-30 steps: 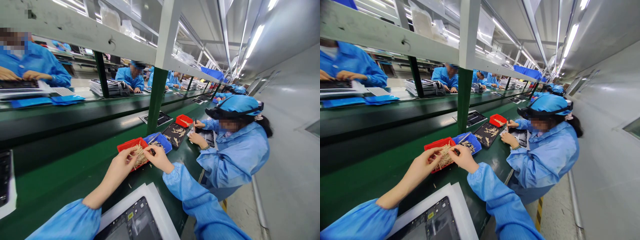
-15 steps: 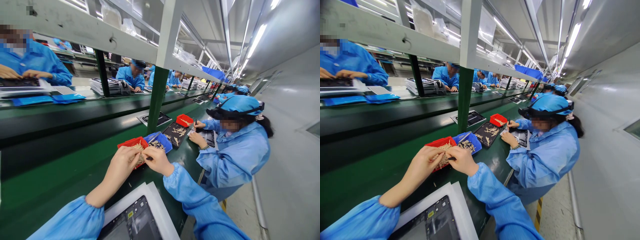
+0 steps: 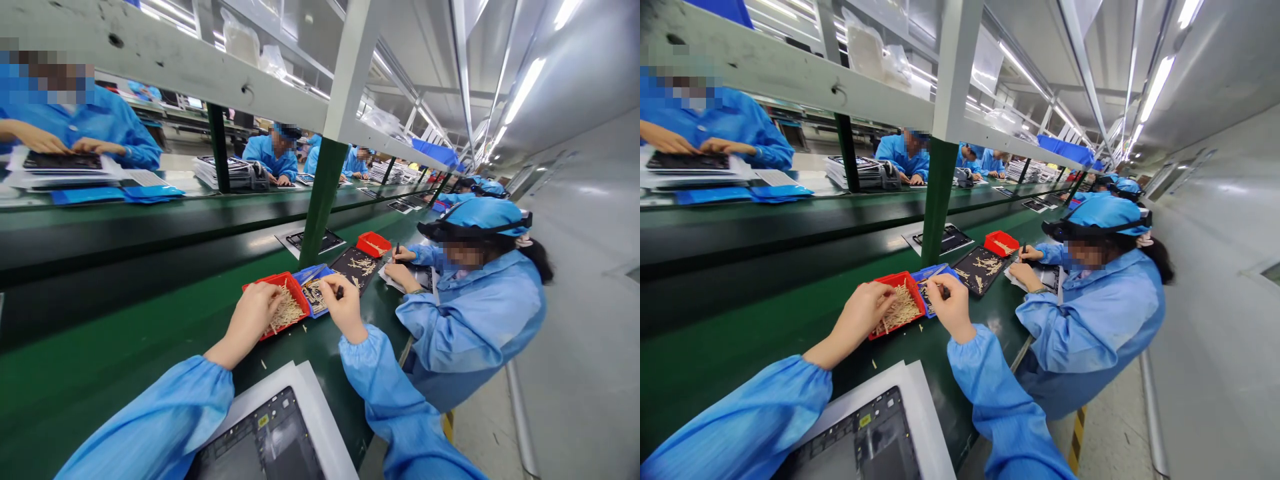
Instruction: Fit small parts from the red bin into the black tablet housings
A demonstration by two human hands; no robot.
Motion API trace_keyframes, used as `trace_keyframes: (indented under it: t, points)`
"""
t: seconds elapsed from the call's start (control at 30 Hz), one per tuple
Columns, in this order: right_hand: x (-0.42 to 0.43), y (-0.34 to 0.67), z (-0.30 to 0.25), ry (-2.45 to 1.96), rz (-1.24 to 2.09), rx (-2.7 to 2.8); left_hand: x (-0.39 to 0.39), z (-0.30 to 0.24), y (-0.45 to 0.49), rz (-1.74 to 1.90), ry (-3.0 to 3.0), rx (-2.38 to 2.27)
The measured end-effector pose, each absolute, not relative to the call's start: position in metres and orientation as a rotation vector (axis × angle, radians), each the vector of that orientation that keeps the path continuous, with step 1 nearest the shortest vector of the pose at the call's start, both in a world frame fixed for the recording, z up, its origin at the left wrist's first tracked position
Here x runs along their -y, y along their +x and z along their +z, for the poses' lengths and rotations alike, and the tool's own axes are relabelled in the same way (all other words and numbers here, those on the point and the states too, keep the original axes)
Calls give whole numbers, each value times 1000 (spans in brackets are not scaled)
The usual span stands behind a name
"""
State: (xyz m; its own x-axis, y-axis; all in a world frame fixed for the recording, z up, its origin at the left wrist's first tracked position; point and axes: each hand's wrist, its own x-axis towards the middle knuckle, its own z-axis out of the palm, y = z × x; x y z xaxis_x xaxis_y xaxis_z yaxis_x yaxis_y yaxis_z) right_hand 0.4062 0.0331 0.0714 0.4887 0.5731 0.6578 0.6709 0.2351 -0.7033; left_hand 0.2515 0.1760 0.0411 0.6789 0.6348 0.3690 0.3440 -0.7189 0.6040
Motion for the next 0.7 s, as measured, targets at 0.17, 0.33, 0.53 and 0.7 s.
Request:
trace_keyframes:
  t: [0.17,0.33,0.53,0.7]
  points:
    - [-36,396,69,-1500,-227,1462,-160,60,237,791,2231,-792]
    - [-43,365,66,-1568,-193,1718,-130,79,208,738,1999,-768]
    - [-45,329,77,-1330,66,1708,-118,79,158,728,1659,-875]
    - [-33,316,84,-1225,494,1355,-96,65,97,698,1328,-959]
